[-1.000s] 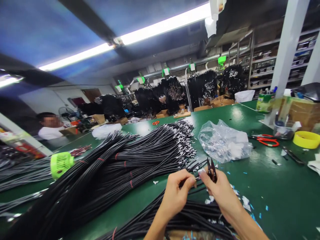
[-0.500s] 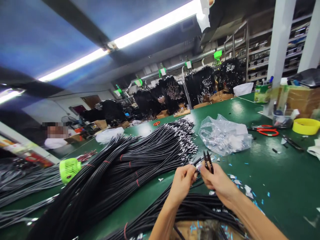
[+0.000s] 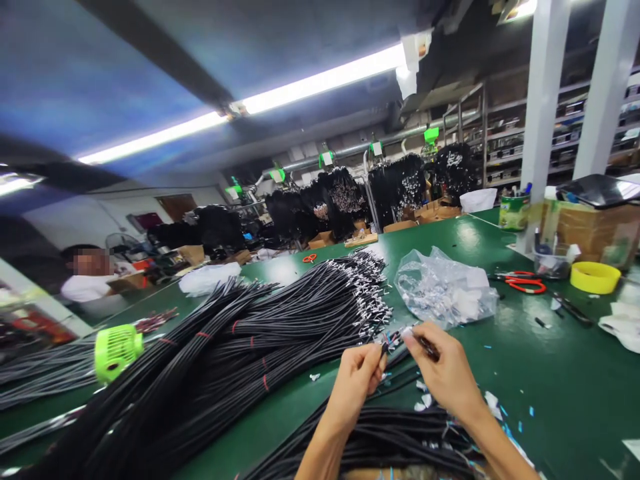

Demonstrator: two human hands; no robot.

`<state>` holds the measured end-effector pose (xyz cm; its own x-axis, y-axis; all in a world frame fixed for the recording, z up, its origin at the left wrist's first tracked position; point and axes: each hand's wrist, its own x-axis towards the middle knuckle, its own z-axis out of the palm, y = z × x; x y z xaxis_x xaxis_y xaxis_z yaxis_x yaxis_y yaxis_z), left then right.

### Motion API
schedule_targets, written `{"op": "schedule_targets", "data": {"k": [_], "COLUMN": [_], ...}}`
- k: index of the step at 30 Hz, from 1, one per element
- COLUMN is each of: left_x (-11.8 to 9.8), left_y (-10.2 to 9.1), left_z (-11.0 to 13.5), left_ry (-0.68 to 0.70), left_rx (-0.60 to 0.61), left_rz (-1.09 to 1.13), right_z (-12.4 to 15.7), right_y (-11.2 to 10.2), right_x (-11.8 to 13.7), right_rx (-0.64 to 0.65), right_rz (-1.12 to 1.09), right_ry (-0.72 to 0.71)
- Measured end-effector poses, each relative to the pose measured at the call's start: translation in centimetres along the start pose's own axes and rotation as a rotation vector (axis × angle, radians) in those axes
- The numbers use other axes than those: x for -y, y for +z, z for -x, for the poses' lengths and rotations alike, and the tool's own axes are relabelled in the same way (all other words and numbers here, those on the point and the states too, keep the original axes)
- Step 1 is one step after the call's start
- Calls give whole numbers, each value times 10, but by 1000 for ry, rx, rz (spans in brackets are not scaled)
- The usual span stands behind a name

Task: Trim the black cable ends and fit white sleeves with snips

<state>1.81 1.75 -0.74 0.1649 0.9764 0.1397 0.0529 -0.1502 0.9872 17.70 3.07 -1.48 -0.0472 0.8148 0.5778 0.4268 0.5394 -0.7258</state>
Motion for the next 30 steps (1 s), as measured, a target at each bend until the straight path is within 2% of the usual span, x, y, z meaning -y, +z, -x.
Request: {"op": "schedule_targets", "data": {"k": [4, 8, 15, 22, 30], "left_x": [-1, -2, 0, 0, 4], "left_y": [0, 0, -2, -2, 1], "left_z": [1, 3, 2, 3, 3], "left_ry": [5, 7, 14, 30, 79], "left_rx": [18, 45, 72, 70, 9], "left_rz": [-21, -38, -65, -71, -151], "right_z": [3, 1, 4, 5, 6], "right_y": [1, -2, 1, 2, 6], "right_x": [7, 8, 5, 1, 0], "right_rx": [89, 107, 75, 12, -24], "right_rz": [-92, -120, -126, -445, -438], "right_ry": [0, -11, 24, 319, 267]}}
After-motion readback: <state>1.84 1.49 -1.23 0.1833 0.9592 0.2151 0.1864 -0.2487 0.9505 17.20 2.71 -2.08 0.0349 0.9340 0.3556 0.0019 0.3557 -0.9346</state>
